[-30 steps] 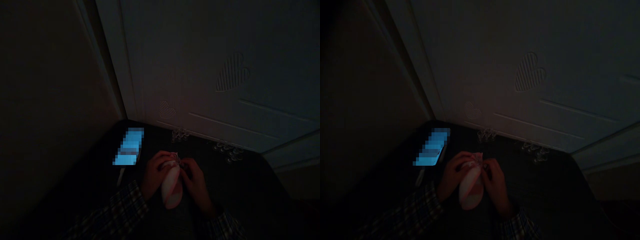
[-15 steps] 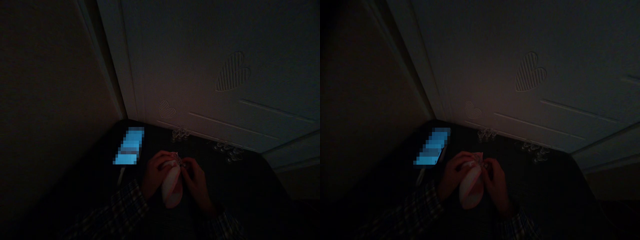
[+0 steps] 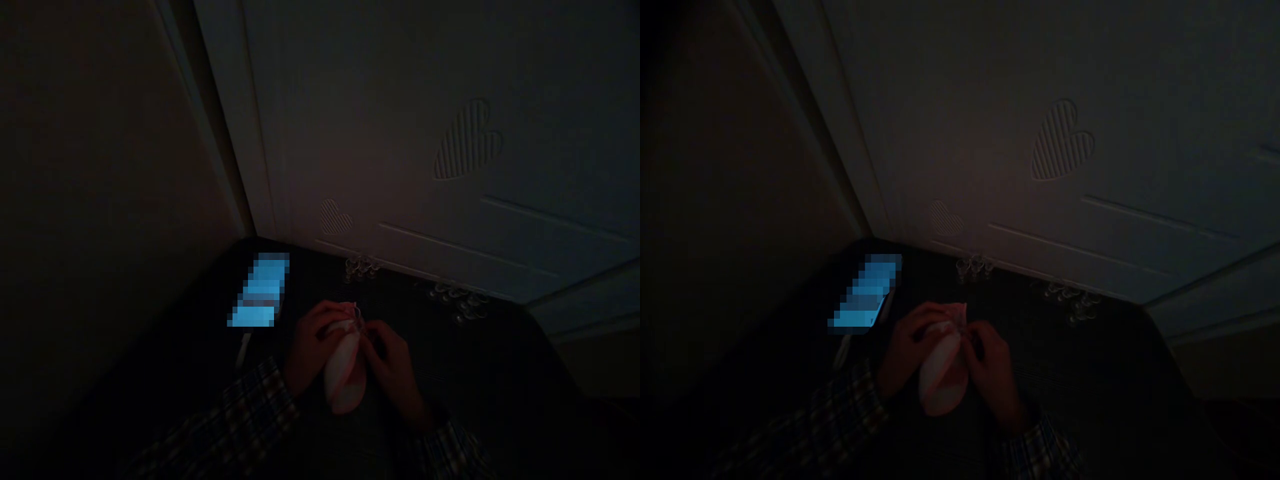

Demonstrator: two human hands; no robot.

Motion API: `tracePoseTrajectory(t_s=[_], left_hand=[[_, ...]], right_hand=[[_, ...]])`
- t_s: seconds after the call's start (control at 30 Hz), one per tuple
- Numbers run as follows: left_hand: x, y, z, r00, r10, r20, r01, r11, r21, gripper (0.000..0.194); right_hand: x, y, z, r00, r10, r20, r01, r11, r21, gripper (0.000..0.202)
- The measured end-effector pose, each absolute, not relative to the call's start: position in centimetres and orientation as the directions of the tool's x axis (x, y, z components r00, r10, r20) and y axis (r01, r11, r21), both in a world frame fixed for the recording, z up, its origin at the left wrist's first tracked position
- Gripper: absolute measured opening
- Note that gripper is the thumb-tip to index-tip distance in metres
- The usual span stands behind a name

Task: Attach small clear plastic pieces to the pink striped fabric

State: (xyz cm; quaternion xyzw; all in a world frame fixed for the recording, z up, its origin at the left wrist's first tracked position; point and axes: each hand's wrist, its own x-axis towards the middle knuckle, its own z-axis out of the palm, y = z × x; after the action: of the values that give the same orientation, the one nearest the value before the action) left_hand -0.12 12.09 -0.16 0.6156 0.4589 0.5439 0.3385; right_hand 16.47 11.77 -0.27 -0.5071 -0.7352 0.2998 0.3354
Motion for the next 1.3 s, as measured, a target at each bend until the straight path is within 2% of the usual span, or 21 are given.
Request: tracePoseTrajectory(t_s=[0.5, 0.83, 1.3], left_hand=[[-0.12, 12.02, -0.39, 0.006, 0.931, 0.365, 0.17, -0.36, 0.917, 0.023], [-0.14, 12.02, -0.35, 0.02, 0.934, 0.356, 0.171, -0.354, 0.919, 0.026], [-0.16, 12.06, -0.53, 0.048, 0.934, 0.354, 0.14, -0.357, 0.923, 0.026]], right_hand=[[16.36, 11.4, -0.32, -0.304, 0.948, 0.095, 0.563, 0.259, -0.785, 0.011], [16.38, 11.32, -0.18, -0.313, 0.94, 0.135, 0.598, 0.306, -0.741, 0.009], [16.43, 11.62, -0.23, -0.139, 0.972, 0.189, 0.555, 0.235, -0.798, 0.009]])
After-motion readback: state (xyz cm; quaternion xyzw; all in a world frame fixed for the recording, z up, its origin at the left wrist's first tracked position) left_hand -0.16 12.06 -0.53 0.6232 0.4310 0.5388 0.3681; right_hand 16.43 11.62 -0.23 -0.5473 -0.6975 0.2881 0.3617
